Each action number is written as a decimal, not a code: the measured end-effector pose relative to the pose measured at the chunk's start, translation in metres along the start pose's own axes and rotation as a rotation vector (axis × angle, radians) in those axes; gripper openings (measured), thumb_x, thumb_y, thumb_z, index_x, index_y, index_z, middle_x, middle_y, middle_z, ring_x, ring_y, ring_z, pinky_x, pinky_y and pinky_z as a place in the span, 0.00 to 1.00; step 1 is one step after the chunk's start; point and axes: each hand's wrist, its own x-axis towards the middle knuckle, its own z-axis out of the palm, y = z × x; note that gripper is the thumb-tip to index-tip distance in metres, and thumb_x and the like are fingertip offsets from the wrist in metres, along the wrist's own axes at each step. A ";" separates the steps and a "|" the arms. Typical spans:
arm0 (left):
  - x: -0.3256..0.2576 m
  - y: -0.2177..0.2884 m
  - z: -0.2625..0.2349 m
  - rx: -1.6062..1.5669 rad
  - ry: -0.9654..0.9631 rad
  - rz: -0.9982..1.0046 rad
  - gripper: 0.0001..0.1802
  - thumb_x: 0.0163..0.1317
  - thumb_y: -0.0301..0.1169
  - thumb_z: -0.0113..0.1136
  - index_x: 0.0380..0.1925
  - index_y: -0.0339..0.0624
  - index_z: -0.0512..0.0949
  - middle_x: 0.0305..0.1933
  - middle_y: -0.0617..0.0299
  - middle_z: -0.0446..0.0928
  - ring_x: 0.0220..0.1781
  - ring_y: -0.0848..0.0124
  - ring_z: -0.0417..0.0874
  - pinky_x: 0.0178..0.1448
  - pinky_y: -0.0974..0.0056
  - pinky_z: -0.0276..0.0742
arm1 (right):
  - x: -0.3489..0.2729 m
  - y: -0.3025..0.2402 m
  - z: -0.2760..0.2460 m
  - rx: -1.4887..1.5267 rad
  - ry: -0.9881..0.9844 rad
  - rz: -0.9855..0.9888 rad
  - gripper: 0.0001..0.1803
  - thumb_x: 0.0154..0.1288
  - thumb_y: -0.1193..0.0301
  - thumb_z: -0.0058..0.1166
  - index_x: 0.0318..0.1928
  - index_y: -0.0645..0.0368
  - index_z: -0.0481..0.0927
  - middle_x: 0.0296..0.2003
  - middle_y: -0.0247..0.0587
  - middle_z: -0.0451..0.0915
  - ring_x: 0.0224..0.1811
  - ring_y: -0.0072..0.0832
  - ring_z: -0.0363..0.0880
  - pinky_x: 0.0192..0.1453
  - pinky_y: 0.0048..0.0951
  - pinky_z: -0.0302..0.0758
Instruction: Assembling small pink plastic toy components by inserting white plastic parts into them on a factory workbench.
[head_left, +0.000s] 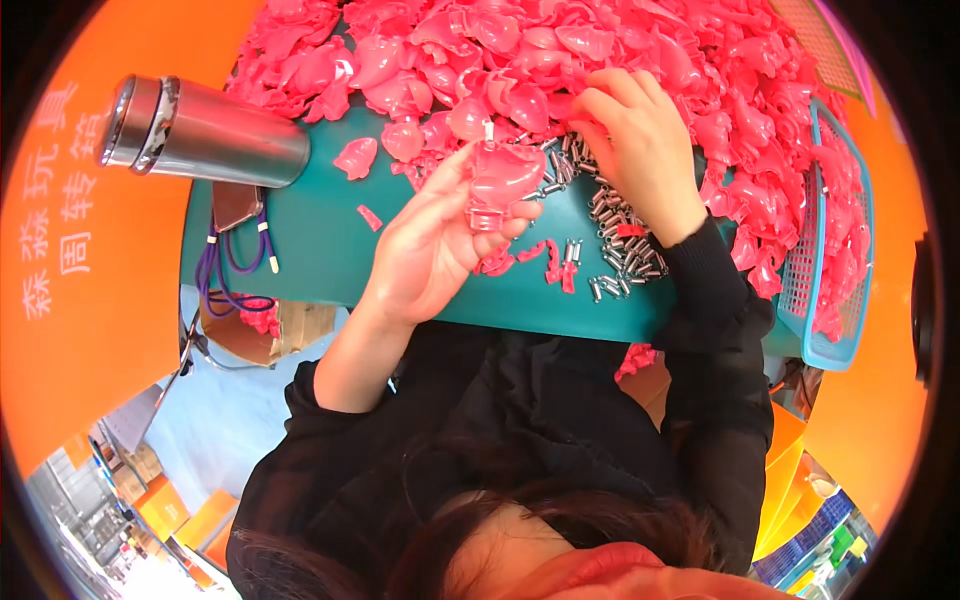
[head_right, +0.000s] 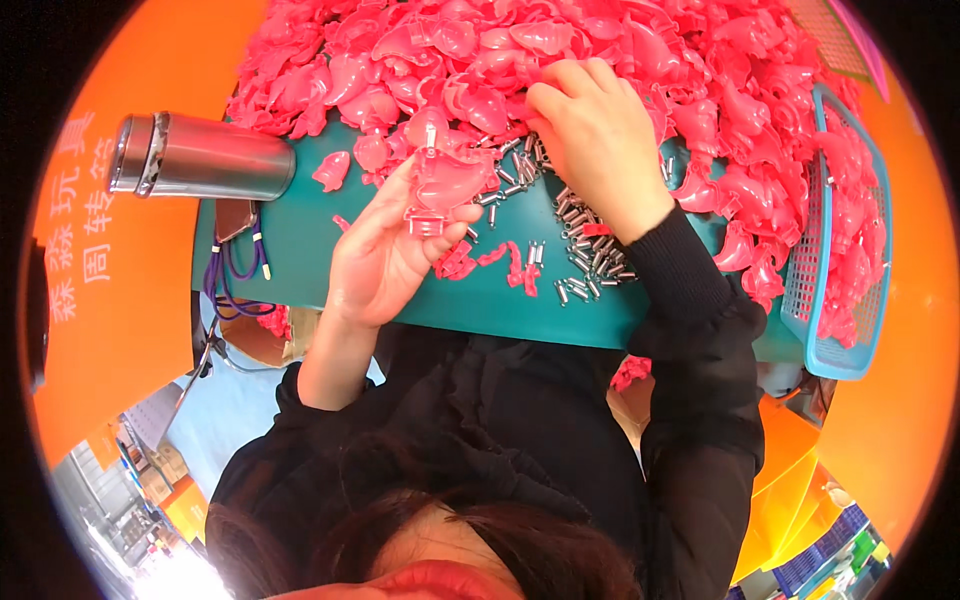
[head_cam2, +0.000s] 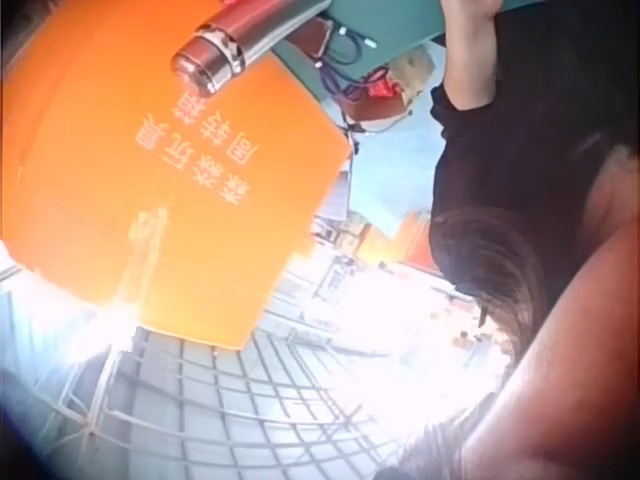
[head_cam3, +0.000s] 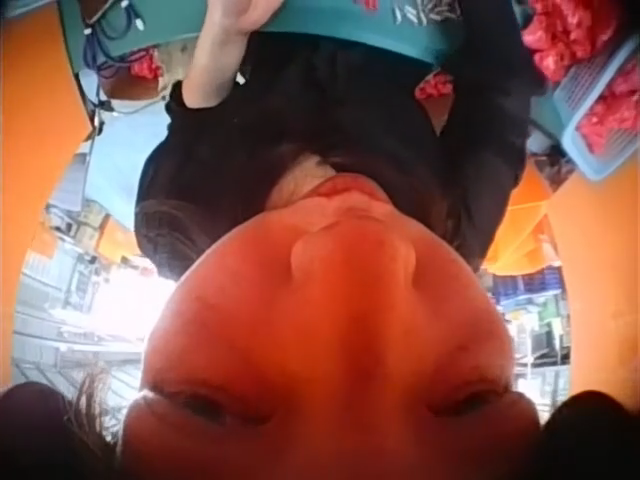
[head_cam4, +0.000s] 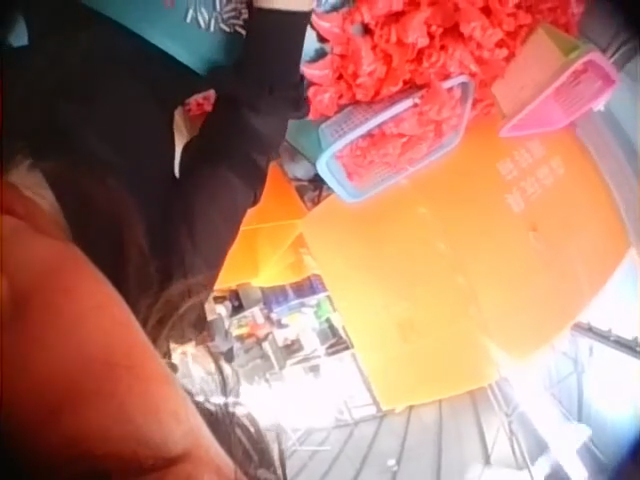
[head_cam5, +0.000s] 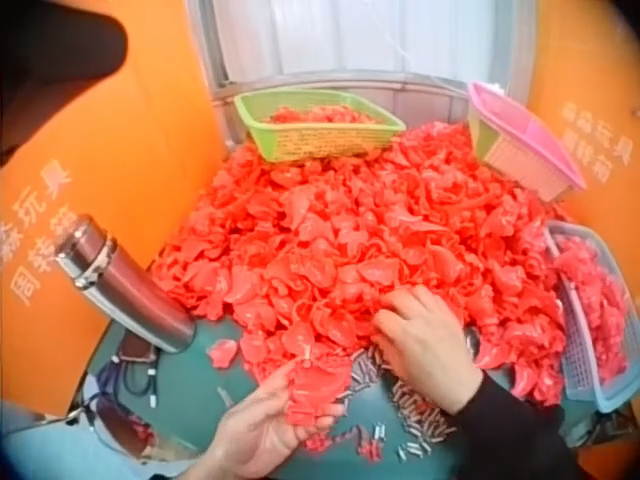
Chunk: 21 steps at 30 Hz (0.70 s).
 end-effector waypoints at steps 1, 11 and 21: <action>0.000 0.000 0.001 0.028 -0.021 0.008 0.28 0.70 0.32 0.39 0.67 0.37 0.50 0.58 0.46 0.70 0.54 0.56 0.78 0.54 0.62 0.76 | 0.001 0.000 -0.002 0.078 0.016 0.007 0.07 0.51 0.77 0.58 0.33 0.58 0.76 0.42 0.38 0.76 0.42 0.40 0.73 0.46 0.35 0.72; 0.006 -0.006 0.006 0.082 -0.007 -0.107 0.23 0.68 0.31 0.42 0.62 0.36 0.59 0.44 0.49 0.76 0.36 0.61 0.82 0.36 0.66 0.78 | -0.007 -0.031 -0.025 0.785 -0.148 0.320 0.11 0.64 0.73 0.54 0.46 0.61 0.78 0.40 0.35 0.81 0.42 0.23 0.77 0.47 0.22 0.71; 0.005 -0.012 0.034 0.501 0.091 0.048 0.14 0.64 0.26 0.53 0.49 0.34 0.73 0.30 0.60 0.78 0.17 0.77 0.74 0.18 0.76 0.63 | -0.017 -0.036 -0.032 1.412 -0.294 0.591 0.06 0.63 0.75 0.56 0.40 0.64 0.78 0.35 0.33 0.80 0.38 0.16 0.76 0.44 0.19 0.72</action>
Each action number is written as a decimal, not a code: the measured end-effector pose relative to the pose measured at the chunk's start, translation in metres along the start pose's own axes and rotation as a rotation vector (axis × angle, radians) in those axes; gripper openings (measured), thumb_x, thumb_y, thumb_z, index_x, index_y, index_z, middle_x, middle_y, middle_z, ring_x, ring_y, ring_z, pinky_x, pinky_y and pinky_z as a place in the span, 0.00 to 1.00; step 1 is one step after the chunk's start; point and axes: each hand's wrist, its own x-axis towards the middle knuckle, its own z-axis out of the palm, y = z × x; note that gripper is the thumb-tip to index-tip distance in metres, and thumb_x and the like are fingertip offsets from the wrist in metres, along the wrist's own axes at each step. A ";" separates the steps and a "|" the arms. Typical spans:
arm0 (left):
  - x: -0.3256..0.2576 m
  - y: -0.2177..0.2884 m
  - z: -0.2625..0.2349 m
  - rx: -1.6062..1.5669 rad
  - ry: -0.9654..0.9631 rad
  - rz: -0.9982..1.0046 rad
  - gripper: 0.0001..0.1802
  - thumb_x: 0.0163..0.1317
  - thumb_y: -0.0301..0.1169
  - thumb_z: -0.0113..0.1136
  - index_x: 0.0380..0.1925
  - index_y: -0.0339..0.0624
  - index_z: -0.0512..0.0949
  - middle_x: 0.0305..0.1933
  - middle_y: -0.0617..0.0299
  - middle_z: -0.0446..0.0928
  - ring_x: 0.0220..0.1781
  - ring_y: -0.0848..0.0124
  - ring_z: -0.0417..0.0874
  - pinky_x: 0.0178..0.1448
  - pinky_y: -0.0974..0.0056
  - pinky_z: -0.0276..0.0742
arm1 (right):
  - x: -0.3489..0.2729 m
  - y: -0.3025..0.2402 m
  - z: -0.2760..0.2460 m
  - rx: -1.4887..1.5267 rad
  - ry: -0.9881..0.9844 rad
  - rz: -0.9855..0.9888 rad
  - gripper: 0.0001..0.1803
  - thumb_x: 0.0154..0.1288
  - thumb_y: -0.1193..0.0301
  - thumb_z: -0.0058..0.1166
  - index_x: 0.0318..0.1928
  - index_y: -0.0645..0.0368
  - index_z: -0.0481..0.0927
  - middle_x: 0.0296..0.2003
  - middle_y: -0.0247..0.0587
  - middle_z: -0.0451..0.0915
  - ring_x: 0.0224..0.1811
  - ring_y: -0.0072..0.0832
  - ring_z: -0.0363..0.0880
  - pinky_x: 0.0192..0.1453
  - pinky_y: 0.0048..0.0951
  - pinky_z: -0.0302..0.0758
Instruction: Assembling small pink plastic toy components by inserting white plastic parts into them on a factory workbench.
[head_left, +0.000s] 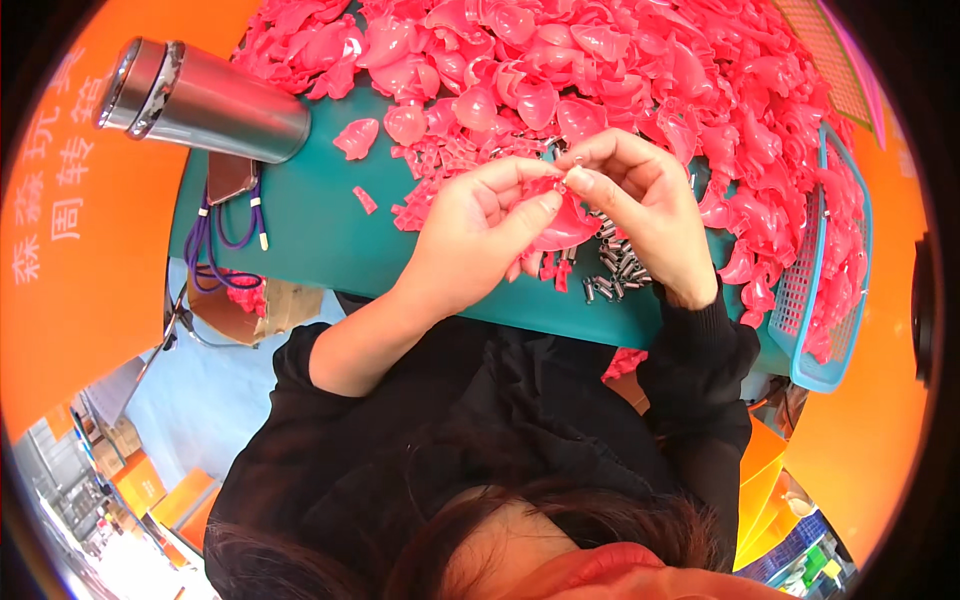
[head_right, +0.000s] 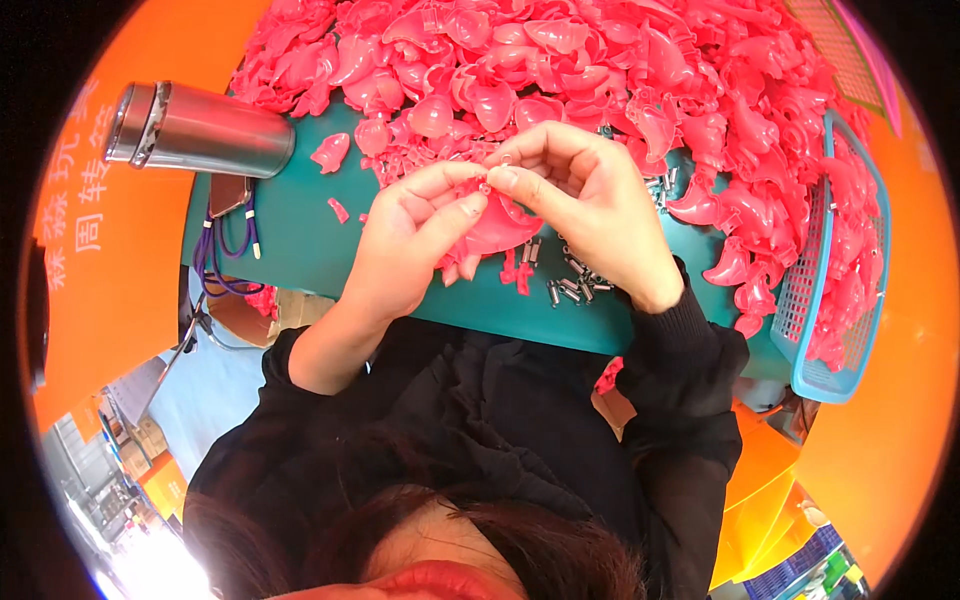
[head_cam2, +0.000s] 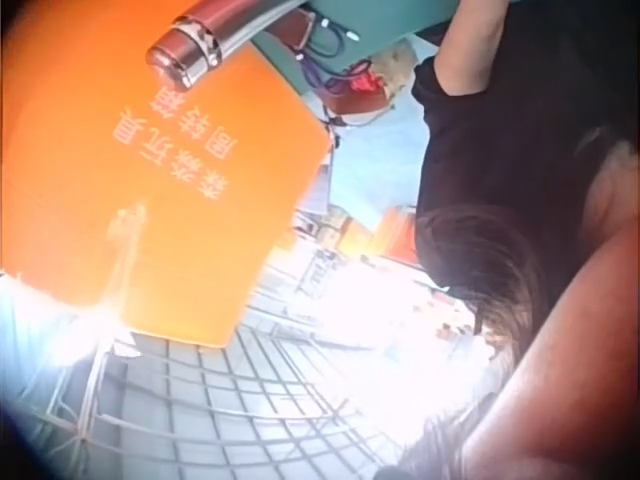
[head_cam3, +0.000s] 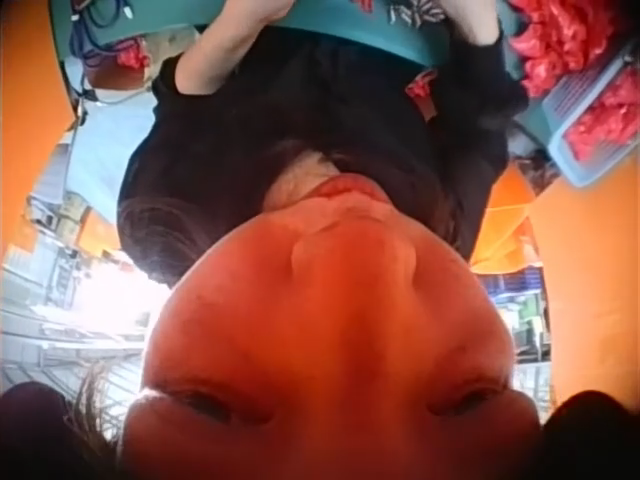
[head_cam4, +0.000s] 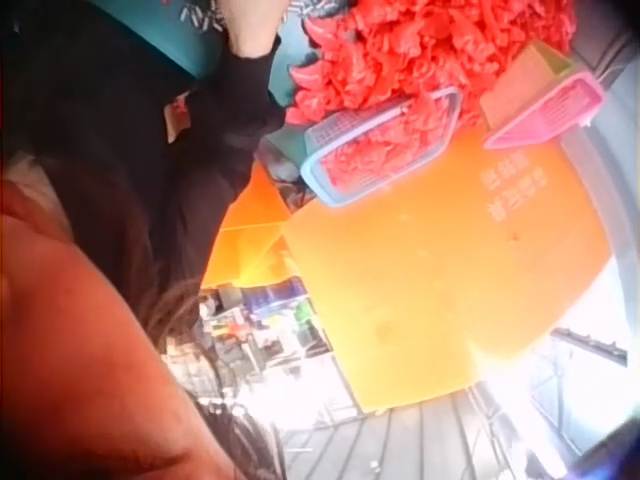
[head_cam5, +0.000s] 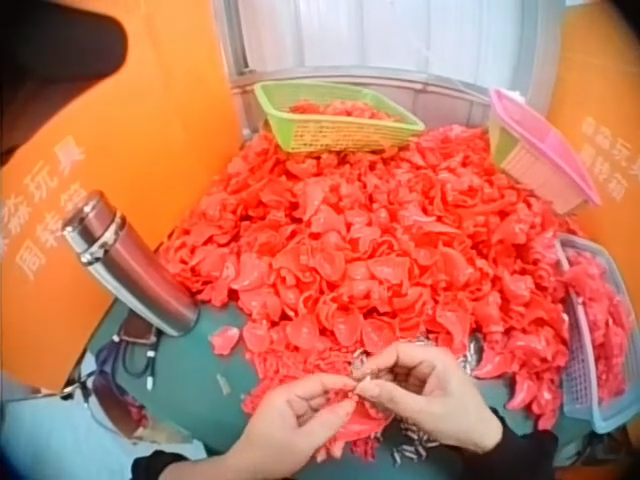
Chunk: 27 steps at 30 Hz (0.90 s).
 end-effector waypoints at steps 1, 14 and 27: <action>-0.001 0.001 0.002 0.057 0.009 0.011 0.14 0.64 0.26 0.54 0.49 0.33 0.73 0.31 0.61 0.78 0.18 0.78 0.74 0.18 0.77 0.64 | -0.002 0.001 -0.001 -0.018 0.018 -0.013 0.07 0.62 0.76 0.57 0.39 0.65 0.78 0.34 0.34 0.81 0.37 0.17 0.77 0.44 0.20 0.74; -0.003 -0.006 0.000 0.476 -0.037 0.232 0.14 0.62 0.23 0.56 0.49 0.34 0.76 0.32 0.65 0.78 0.21 0.83 0.74 0.23 0.77 0.69 | -0.015 0.000 -0.006 0.004 -0.005 -0.020 0.06 0.60 0.80 0.57 0.37 0.65 0.76 0.36 0.35 0.77 0.39 0.19 0.76 0.45 0.21 0.73; -0.006 -0.007 -0.001 0.418 -0.072 0.256 0.14 0.66 0.27 0.53 0.50 0.35 0.75 0.32 0.65 0.78 0.21 0.83 0.74 0.23 0.77 0.68 | -0.028 0.008 0.006 -0.348 0.157 -0.298 0.06 0.59 0.80 0.57 0.36 0.66 0.74 0.37 0.40 0.76 0.39 0.20 0.75 0.45 0.21 0.71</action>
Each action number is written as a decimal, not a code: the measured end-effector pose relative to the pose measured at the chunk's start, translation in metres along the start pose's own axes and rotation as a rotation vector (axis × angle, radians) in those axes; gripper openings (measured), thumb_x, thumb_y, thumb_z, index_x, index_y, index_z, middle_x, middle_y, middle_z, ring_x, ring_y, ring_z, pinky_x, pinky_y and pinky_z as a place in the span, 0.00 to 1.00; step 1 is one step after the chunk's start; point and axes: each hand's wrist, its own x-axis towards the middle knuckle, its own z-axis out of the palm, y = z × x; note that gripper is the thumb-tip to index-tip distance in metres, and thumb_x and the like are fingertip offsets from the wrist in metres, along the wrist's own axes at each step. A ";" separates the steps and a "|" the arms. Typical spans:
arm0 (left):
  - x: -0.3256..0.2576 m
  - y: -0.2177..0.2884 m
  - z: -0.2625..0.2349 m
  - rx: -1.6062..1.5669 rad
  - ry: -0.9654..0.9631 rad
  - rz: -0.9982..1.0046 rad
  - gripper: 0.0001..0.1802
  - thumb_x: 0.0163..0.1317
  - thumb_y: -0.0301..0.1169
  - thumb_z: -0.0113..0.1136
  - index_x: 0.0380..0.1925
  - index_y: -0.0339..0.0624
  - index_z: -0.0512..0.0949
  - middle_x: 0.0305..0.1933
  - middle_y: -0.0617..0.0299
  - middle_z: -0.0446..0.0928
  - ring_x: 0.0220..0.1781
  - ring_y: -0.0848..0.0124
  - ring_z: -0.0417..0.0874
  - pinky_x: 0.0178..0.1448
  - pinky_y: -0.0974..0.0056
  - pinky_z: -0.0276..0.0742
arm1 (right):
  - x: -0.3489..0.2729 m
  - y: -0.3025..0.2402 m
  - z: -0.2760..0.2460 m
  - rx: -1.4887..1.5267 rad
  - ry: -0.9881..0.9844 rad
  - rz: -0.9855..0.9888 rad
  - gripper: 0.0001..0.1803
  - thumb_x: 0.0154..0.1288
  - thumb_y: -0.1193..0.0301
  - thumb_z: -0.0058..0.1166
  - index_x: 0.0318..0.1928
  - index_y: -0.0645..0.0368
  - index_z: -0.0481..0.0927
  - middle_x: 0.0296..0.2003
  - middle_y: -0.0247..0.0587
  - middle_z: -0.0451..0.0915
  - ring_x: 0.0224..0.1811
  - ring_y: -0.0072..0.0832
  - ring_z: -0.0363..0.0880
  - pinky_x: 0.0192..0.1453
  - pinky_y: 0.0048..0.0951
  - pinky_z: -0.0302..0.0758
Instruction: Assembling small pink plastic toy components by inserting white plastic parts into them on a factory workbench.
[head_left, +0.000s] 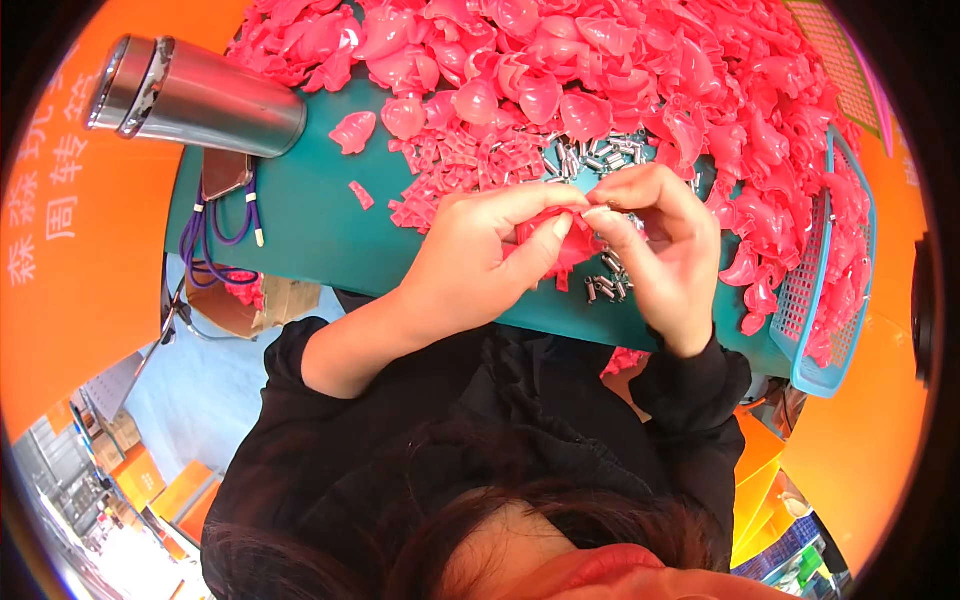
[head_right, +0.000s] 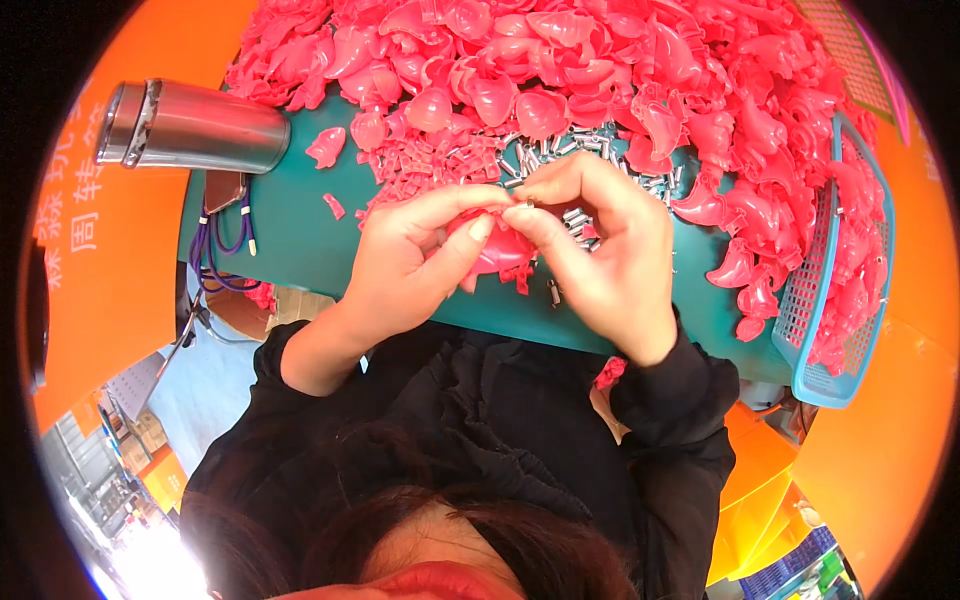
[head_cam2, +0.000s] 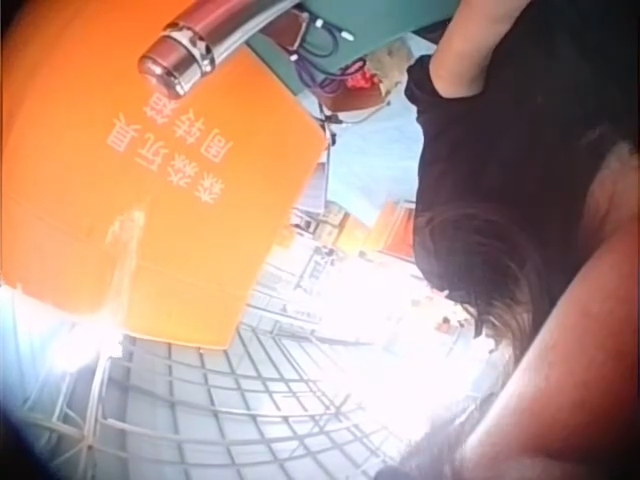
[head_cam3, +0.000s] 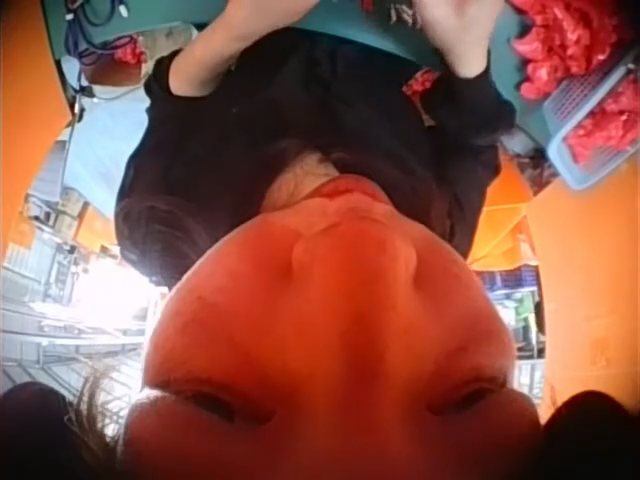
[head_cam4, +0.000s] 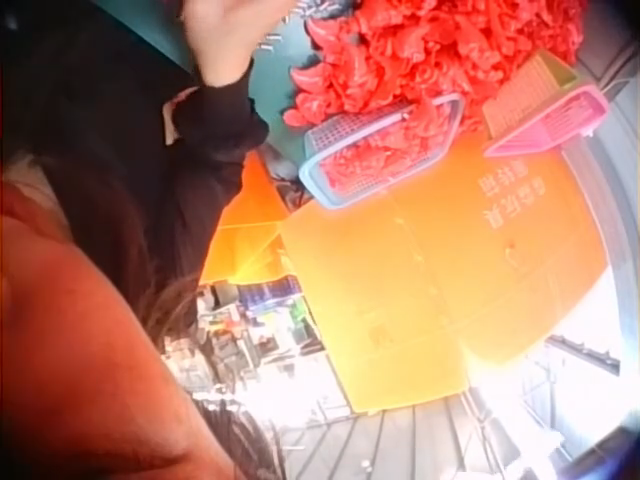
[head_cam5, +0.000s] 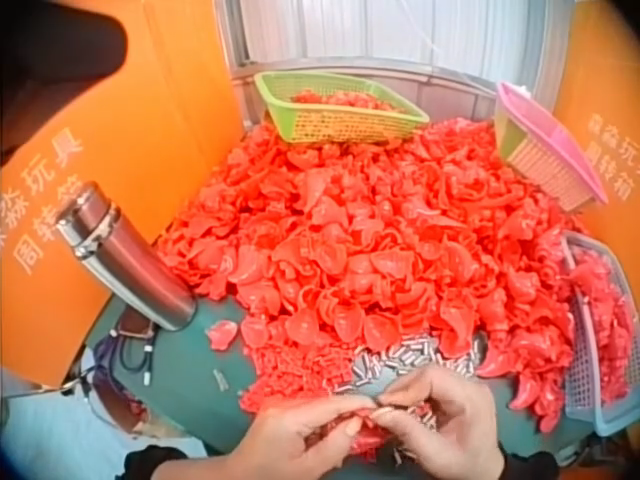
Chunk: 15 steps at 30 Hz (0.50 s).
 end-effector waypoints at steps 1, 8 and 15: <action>-0.001 -0.002 0.001 -0.021 0.011 0.012 0.14 0.66 0.27 0.53 0.50 0.35 0.75 0.31 0.65 0.78 0.20 0.82 0.74 0.23 0.77 0.68 | 0.000 0.000 -0.001 0.202 -0.037 0.143 0.06 0.59 0.80 0.57 0.36 0.65 0.74 0.37 0.40 0.76 0.39 0.20 0.75 0.44 0.21 0.71; 0.000 0.000 -0.005 -0.146 -0.108 -0.232 0.14 0.65 0.28 0.54 0.50 0.36 0.74 0.32 0.65 0.78 0.20 0.82 0.74 0.21 0.77 0.68 | -0.002 0.009 0.001 0.367 -0.054 0.234 0.06 0.60 0.80 0.57 0.35 0.65 0.73 0.37 0.39 0.76 0.39 0.20 0.74 0.45 0.20 0.71; 0.002 0.000 -0.005 -0.144 -0.105 -0.219 0.15 0.65 0.28 0.56 0.50 0.36 0.74 0.34 0.65 0.78 0.22 0.83 0.75 0.22 0.78 0.69 | -0.001 0.000 0.001 0.038 -0.021 0.089 0.06 0.57 0.81 0.58 0.35 0.66 0.75 0.36 0.39 0.76 0.40 0.23 0.75 0.46 0.23 0.71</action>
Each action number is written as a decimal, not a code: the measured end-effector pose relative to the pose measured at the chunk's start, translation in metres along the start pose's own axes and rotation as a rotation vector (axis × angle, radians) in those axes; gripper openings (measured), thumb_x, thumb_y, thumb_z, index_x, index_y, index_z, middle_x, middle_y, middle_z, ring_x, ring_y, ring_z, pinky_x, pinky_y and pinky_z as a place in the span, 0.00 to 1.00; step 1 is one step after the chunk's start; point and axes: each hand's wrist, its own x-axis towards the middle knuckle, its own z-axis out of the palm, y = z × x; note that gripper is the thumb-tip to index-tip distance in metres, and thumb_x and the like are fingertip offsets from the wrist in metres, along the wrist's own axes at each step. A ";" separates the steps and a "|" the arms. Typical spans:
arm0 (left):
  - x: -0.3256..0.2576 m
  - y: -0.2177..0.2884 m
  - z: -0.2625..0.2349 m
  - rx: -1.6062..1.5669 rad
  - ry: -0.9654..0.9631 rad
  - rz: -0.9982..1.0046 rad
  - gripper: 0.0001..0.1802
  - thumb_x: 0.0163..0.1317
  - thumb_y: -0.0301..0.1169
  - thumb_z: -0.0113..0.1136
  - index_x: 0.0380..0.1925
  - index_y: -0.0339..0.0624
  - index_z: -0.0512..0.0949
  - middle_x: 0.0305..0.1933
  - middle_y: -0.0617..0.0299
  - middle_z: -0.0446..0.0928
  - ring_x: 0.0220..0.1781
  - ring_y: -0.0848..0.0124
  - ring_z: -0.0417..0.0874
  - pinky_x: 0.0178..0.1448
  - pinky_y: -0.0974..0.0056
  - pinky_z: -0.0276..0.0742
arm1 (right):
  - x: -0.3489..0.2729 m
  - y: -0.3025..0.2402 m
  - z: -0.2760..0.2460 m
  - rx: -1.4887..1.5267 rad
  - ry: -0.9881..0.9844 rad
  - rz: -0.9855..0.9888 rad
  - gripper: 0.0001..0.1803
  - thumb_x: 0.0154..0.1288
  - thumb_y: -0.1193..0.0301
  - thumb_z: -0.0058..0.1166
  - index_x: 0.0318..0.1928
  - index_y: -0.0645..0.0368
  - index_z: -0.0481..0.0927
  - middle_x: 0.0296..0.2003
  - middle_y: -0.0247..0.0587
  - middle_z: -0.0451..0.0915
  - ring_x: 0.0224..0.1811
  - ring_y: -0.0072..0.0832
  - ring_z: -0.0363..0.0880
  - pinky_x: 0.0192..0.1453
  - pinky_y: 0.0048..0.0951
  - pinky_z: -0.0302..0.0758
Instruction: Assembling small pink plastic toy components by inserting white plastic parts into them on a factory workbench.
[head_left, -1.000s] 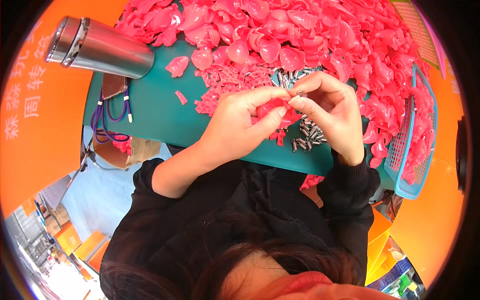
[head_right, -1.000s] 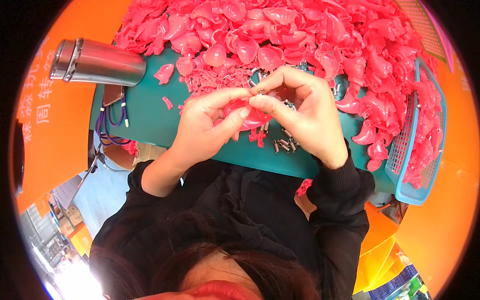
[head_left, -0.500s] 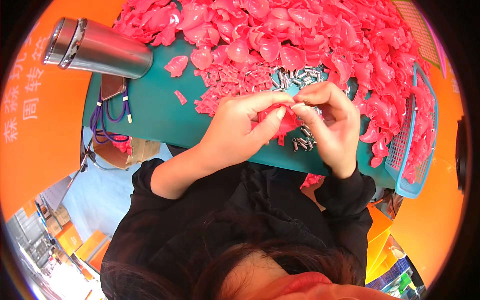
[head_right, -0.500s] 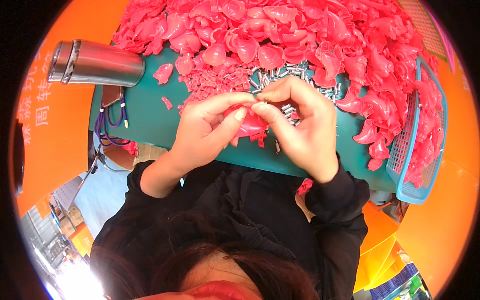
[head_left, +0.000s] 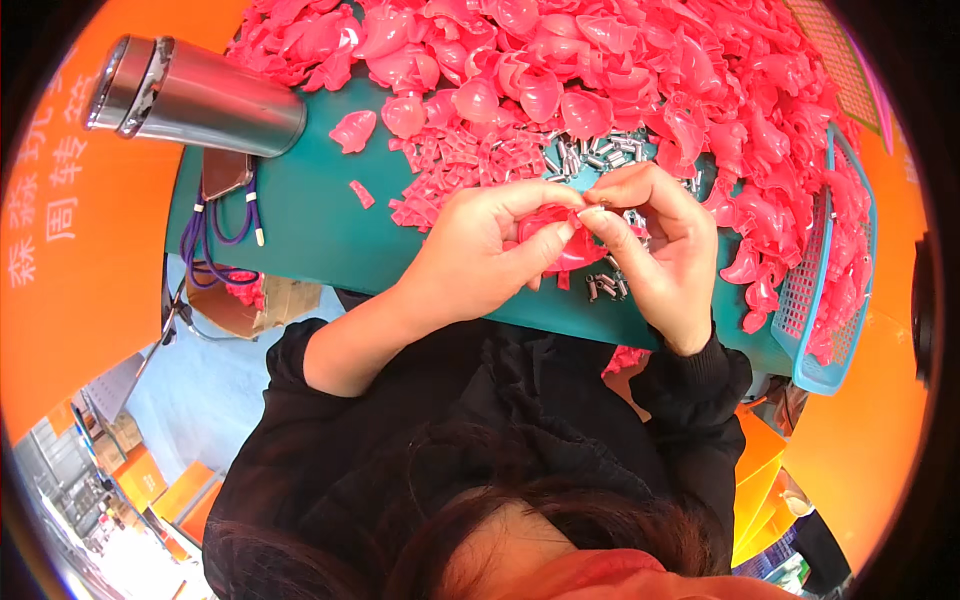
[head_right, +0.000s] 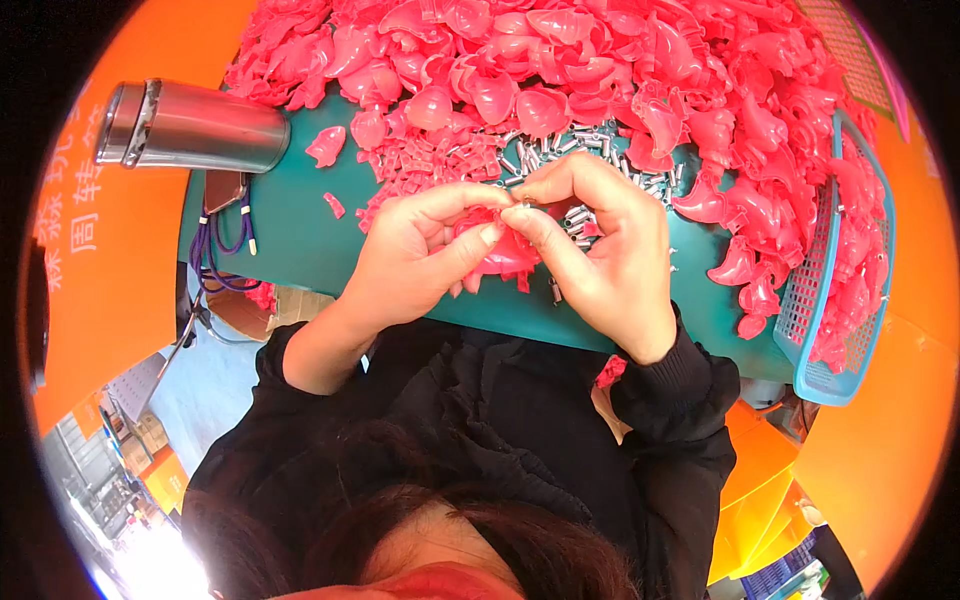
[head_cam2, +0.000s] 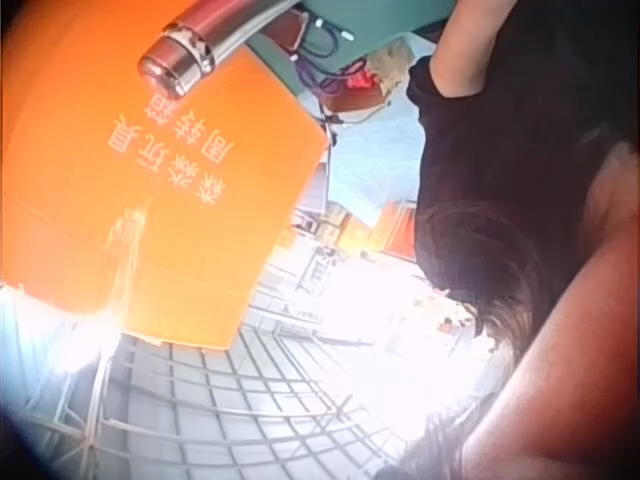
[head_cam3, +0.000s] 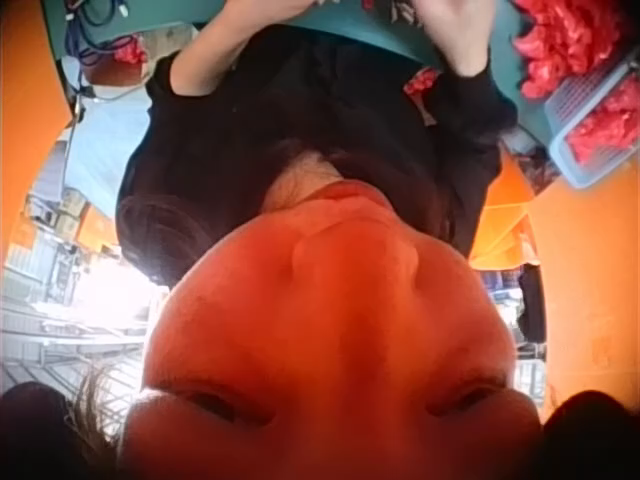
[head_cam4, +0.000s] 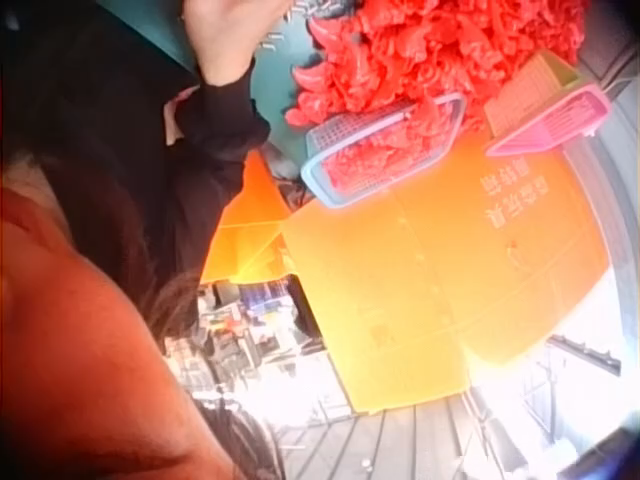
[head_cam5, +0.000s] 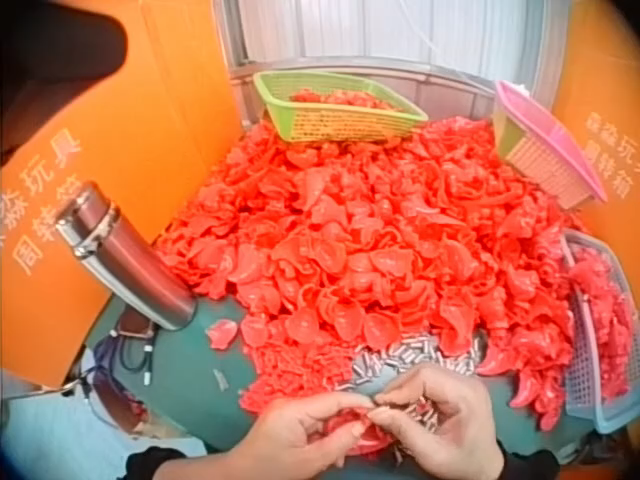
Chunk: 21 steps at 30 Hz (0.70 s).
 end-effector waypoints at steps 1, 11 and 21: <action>0.000 0.000 0.000 0.009 0.006 0.008 0.15 0.64 0.28 0.56 0.50 0.36 0.75 0.34 0.64 0.78 0.22 0.82 0.75 0.23 0.77 0.69 | 0.000 0.000 -0.001 -0.102 0.017 -0.074 0.06 0.56 0.82 0.58 0.35 0.66 0.75 0.35 0.40 0.76 0.40 0.23 0.75 0.46 0.23 0.71; -0.002 -0.001 0.002 -0.001 -0.008 0.048 0.15 0.64 0.27 0.56 0.50 0.35 0.75 0.36 0.63 0.78 0.24 0.80 0.77 0.24 0.76 0.71 | 0.005 0.011 0.001 0.513 -0.062 0.129 0.05 0.55 0.80 0.60 0.33 0.64 0.78 0.29 0.38 0.78 0.35 0.22 0.78 0.42 0.23 0.73; 0.015 -0.010 -0.013 -0.518 -0.009 -0.139 0.24 0.67 0.29 0.49 0.62 0.37 0.63 0.44 0.53 0.78 0.34 0.72 0.82 0.34 0.72 0.77 | 0.040 0.022 -0.018 -0.918 0.164 -0.463 0.17 0.52 0.73 0.62 0.45 0.57 0.80 0.40 0.39 0.79 0.42 0.34 0.74 0.44 0.30 0.70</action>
